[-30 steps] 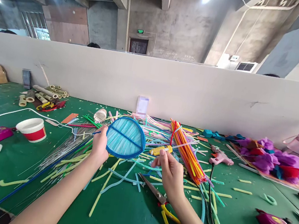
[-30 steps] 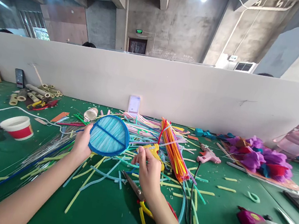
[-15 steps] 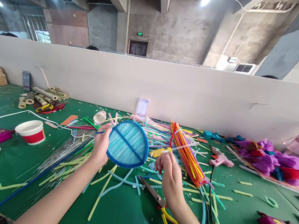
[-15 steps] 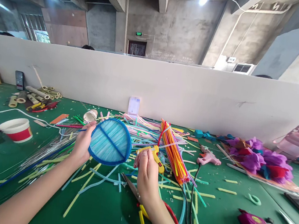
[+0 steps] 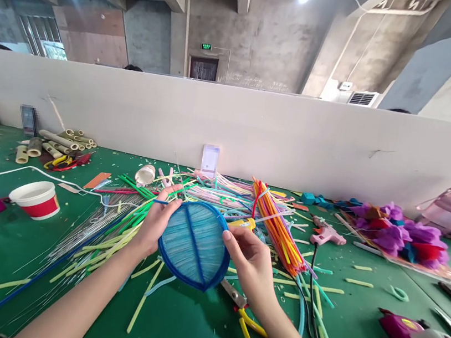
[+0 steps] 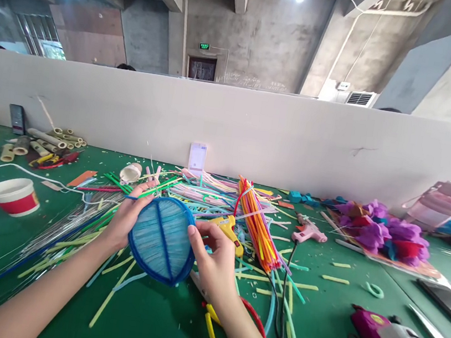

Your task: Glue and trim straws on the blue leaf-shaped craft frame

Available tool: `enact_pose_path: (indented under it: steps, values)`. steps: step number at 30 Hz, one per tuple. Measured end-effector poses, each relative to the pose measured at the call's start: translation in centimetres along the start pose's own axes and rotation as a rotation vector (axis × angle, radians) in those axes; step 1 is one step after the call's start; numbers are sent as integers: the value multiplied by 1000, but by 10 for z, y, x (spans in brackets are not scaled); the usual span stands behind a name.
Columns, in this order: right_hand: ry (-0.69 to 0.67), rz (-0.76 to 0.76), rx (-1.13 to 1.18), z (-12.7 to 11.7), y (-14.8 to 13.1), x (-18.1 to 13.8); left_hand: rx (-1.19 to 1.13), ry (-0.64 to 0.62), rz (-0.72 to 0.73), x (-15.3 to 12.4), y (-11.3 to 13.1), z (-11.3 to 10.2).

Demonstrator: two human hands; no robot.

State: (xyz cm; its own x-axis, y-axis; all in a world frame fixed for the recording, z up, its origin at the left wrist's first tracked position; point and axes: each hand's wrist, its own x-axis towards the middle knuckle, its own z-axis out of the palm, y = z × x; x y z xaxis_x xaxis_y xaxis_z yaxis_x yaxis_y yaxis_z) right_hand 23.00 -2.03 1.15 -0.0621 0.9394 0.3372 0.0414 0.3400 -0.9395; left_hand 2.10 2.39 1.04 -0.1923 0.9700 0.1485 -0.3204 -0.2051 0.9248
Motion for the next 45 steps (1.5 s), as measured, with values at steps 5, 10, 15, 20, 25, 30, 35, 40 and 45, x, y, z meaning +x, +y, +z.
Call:
enact_pose_path:
  steps: [5, 10, 15, 20, 25, 30, 35, 40, 45]
  values:
    - [48, -44, -74, 0, 6, -2, 16, -28, 11, -2, -1, 2]
    - [78, -43, -135, -1, 10, 2, 31, -4, 22, -1, -5, 2]
    - [27, 32, -57, -2, 8, 4, 36, 22, 15, 3, -7, -1]
    - [-24, -13, -125, -2, 11, 2, 19, 50, 27, 5, -4, -2]
    - [-5, -61, -194, -1, 15, 0, 26, 30, 16, 2, -4, -1]
    - [28, -52, -229, 0, 19, 1, 30, 33, 28, 3, -5, -1]
    - [-60, 29, -154, -1, 23, 4, 22, 123, -18, 7, -2, -1]
    - [-74, -30, -269, 1, 19, 2, -7, 150, -29, 7, 3, 1]
    - [-76, 13, -224, 0, 19, 2, -26, 149, -14, 7, 3, 1]
